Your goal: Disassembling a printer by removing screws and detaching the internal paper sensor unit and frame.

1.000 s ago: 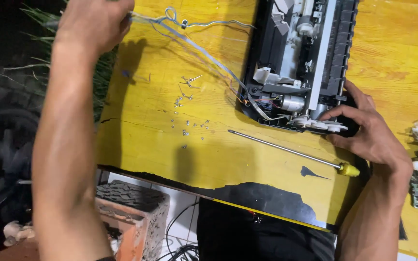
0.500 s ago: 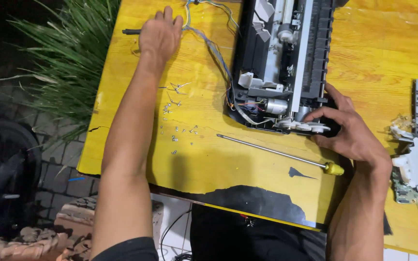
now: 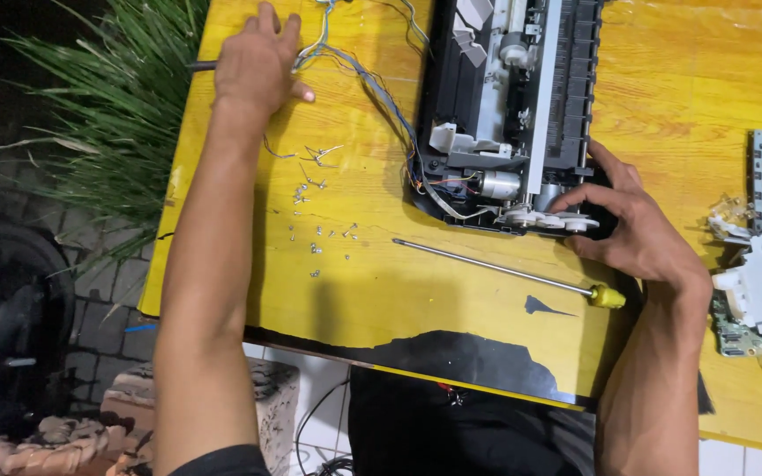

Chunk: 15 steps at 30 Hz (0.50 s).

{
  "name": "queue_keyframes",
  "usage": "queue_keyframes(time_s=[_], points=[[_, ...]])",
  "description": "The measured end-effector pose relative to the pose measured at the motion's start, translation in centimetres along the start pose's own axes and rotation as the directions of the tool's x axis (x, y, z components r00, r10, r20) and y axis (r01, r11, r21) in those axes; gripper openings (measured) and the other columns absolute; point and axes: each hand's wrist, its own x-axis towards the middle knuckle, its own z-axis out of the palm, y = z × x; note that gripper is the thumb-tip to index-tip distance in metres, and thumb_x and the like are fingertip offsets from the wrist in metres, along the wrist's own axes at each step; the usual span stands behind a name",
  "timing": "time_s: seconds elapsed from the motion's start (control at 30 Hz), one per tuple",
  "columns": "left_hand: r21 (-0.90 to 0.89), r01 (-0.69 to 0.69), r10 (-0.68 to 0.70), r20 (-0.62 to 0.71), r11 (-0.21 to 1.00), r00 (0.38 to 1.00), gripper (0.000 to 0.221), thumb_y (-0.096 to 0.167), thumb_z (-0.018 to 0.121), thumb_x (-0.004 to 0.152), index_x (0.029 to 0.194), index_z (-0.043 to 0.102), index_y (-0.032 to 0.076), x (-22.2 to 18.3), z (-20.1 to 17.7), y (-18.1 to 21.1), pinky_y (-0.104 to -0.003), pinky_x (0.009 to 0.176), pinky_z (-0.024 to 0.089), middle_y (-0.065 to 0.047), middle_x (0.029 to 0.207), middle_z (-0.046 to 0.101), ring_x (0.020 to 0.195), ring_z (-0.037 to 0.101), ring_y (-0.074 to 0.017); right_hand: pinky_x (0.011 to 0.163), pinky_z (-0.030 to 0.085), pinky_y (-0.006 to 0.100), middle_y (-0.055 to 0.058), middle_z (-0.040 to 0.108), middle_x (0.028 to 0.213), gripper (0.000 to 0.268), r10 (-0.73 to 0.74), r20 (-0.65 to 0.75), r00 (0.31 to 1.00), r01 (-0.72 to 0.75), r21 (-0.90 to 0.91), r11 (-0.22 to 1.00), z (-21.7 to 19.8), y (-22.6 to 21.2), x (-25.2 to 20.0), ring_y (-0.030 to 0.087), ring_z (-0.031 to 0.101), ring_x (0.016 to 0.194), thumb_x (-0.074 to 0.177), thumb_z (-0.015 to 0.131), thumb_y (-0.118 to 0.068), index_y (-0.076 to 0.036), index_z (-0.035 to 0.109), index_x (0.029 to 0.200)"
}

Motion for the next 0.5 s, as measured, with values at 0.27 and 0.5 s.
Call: queue_keyframes(time_s=[0.27,0.5], points=[[-0.615,-0.085,-0.209,-0.391,0.784,0.896,0.039,0.014,0.086,0.085,0.115,0.063,0.006,-8.5,-15.2,8.1,-0.044,0.074,0.052,-0.011,0.108,0.061,0.097,0.064,-0.0309,0.12,0.022,0.062,0.021,0.013,0.176,0.047,-0.034,-0.03,0.999,0.033,-0.016,0.999,0.1,-1.5,0.0,0.045,0.013,0.16,0.069,0.087,-0.005,-0.022,0.07,0.11],[-0.708,-0.285,0.175,-0.225,0.647,0.958,0.05,0.047,0.09,0.078,0.115,0.073,0.018,-10.5,-15.6,17.1,-0.042,0.057,0.056,-0.004,0.123,0.05,0.077,0.064,-0.0224,0.125,0.019,0.067,0.025,0.017,0.174,0.045,-0.14,-0.091,0.986,0.133,-0.076,0.988,0.5,-1.1,-0.1,0.048,0.016,0.16,0.07,0.088,-0.01,-0.018,0.069,0.111]])
